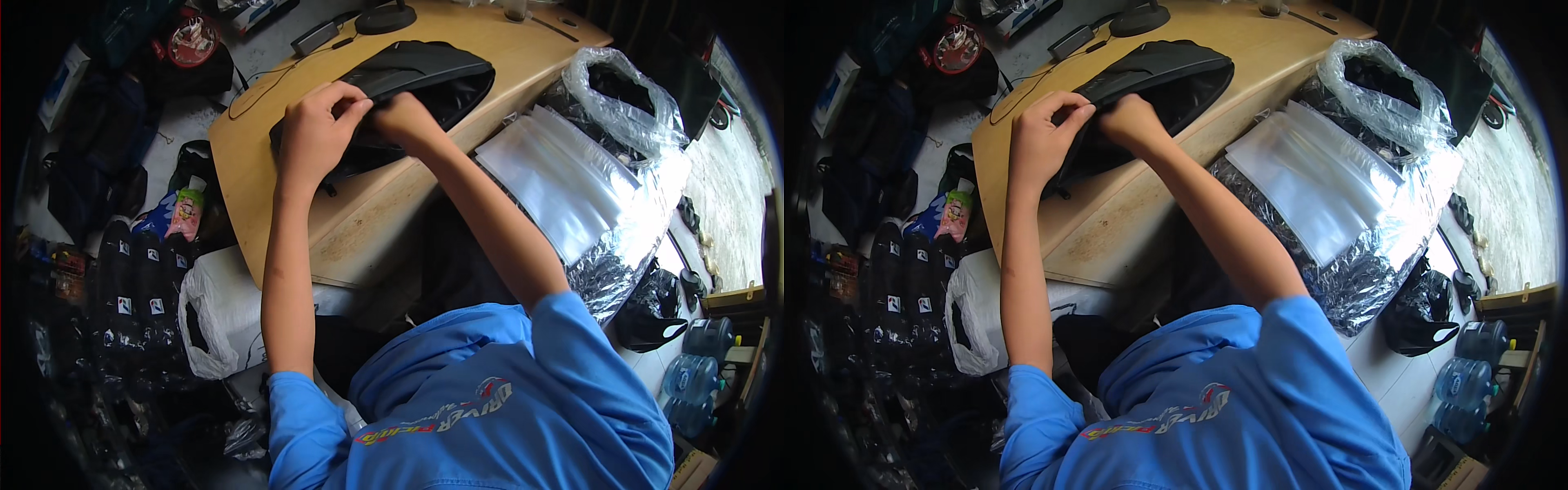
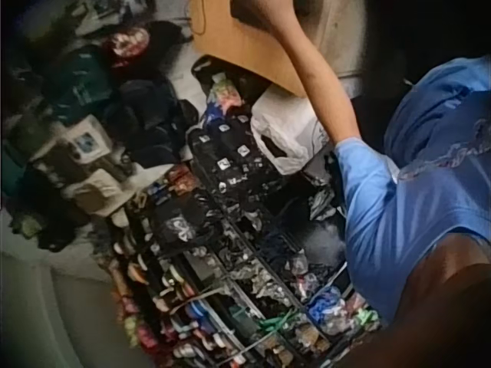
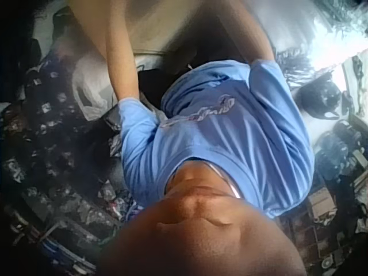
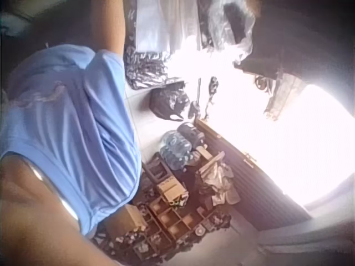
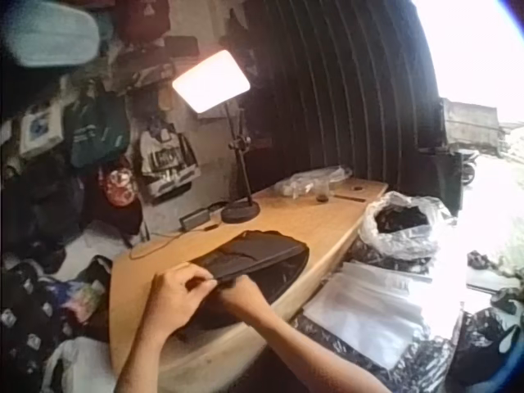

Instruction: The person puts a black bag into a plastic sleeve, attaches a strap to another black bag, and then places the bags into a large white sack.

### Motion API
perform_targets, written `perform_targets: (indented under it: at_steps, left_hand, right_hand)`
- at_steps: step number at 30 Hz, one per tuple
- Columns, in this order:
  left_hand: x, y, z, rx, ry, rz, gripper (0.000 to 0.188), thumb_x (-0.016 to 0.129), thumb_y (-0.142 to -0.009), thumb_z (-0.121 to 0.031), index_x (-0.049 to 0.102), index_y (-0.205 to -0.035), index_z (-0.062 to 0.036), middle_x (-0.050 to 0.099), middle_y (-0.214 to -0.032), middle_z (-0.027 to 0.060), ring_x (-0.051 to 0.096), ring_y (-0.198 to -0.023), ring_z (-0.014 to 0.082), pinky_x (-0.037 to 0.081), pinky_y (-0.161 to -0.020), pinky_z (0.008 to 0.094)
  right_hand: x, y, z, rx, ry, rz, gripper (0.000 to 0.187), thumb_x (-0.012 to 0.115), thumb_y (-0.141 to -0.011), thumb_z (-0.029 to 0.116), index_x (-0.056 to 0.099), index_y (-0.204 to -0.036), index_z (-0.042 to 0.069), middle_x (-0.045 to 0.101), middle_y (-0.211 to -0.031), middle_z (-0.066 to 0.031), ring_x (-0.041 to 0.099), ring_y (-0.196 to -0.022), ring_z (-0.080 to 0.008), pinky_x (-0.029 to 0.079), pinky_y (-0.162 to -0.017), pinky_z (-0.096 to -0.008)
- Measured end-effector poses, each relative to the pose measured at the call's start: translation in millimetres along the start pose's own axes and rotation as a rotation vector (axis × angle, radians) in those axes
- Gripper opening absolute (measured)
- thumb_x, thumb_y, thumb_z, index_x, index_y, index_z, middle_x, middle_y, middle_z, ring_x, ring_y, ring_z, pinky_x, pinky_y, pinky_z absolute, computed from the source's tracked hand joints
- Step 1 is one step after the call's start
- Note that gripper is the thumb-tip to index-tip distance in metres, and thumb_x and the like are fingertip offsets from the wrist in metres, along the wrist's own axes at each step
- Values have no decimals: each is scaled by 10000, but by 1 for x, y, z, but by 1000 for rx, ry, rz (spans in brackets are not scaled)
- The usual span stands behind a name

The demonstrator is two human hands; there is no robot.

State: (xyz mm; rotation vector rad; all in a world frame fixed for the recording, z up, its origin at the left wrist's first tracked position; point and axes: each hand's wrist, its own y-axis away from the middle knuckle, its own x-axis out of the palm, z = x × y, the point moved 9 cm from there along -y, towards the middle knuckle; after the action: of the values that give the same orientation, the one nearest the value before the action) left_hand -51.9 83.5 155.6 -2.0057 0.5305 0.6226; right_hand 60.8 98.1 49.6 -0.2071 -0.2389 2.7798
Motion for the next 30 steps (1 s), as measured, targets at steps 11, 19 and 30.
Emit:
perform_targets:
  at_steps: [11, 19, 30]
  left_hand:
    - [5, 4, 6, -37, 31, 89, 90, 681, -764, -90, 650, -795, -12, 611, -689, 95, 587, -596, 197, 455, -559, 294]
    - [-41, 91, -17, 181, -302, 94, 162, 636, -778, -25, 640, -939, -15, 624, -882, 112, 611, -751, 289, 495, -679, 350]
    - [-33, 132, 5, 313, -629, -50, 202, 687, -721, -3, 578, -891, 0, 597, -886, 107, 625, -768, 265, 513, -654, 350]
  right_hand:
    - [76, 101, 34, -332, 517, -45, 292, 567, -857, 244, 595, -745, -24, 615, -660, -216, 614, -637, -397, 493, -603, -481]
    - [65, 94, 48, -479, 496, -26, 280, 529, -894, 224, 566, -724, 5, 583, -622, -197, 569, -592, -405, 455, -557, -484]
    - [81, 107, 43, -698, 542, 42, 241, 589, -852, 178, 502, -671, 47, 518, -562, -130, 545, -524, -333, 423, -476, -424]
